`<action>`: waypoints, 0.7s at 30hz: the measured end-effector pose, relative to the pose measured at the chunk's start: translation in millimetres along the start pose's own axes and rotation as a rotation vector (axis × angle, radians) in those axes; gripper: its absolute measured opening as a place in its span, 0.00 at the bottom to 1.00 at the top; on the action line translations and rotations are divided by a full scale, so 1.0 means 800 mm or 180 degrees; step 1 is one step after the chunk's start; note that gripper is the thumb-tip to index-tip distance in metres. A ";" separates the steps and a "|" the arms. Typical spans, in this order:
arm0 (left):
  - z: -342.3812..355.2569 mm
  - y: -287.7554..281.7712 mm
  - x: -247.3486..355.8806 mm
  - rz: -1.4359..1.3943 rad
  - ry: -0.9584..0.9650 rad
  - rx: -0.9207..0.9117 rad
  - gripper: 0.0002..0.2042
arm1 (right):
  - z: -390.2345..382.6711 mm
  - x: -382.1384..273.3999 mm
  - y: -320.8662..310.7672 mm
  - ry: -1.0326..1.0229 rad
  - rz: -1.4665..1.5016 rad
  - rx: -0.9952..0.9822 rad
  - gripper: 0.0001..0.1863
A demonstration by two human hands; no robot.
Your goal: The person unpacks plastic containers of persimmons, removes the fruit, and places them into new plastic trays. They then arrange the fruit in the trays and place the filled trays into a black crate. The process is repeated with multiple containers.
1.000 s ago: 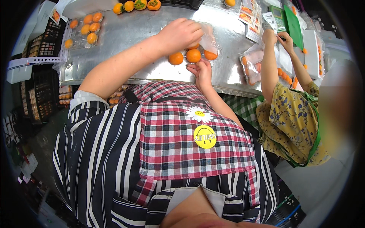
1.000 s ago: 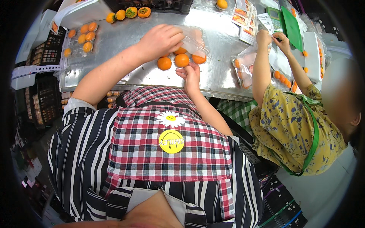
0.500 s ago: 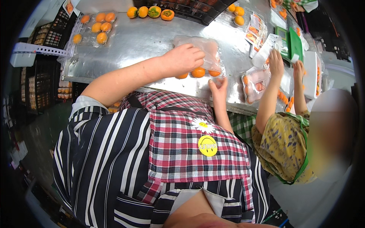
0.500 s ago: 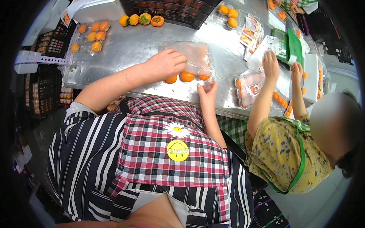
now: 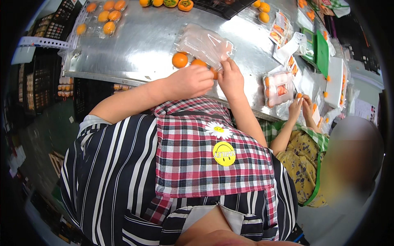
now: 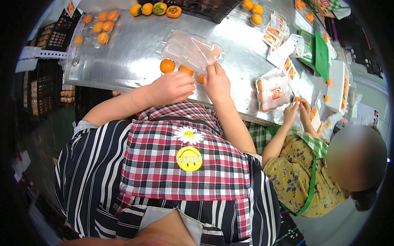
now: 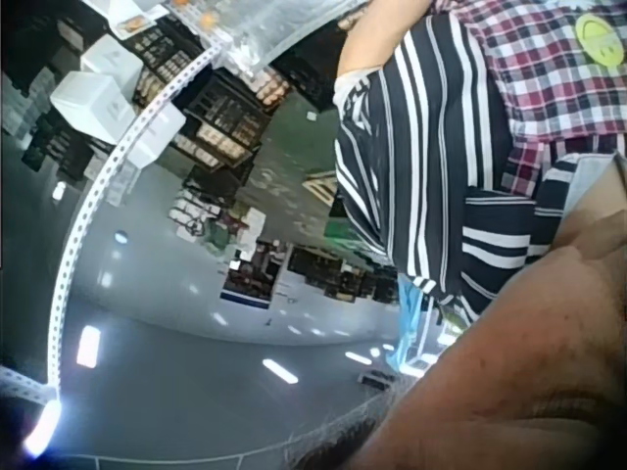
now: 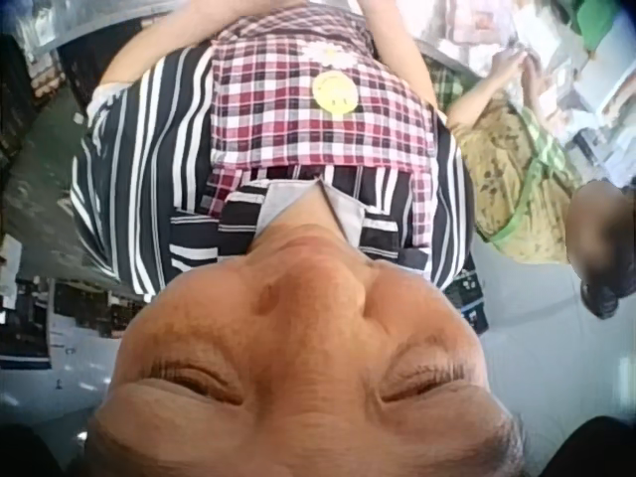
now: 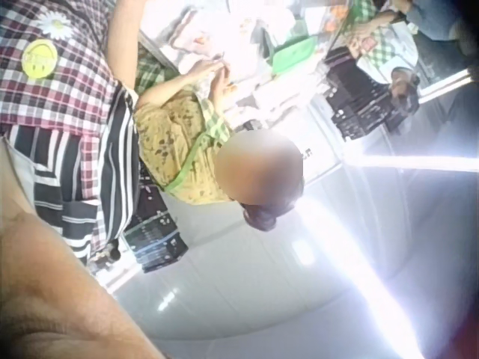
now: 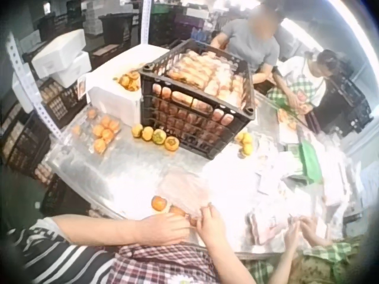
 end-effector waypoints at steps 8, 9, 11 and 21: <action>-0.024 0.086 -0.026 0.0355 -0.0877 -0.0845 0.16 | 0.005 -0.006 0.004 0.0065 -0.0269 -0.0352 0.15; -0.023 0.088 -0.026 0.0365 -0.0864 -0.0858 0.16 | 0.005 -0.005 0.005 0.0063 -0.0293 -0.0387 0.16; -0.019 0.091 -0.025 0.0374 -0.0826 -0.0886 0.16 | 0.003 -0.005 0.005 0.0072 -0.0346 -0.0459 0.16; 0.011 0.111 -0.023 0.0378 -0.1160 -0.1172 0.12 | 0.025 0.010 -0.018 -0.0068 -0.0436 -0.0833 0.09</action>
Point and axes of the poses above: each hand's wrist, its own z-axis towards the middle knuckle, its own y-axis out of the palm, x = y × z, the point moved 6 cm from there along z, towards the middle knuckle, and after that the axes turned 6 degrees about -x, right-handed, at the moved point
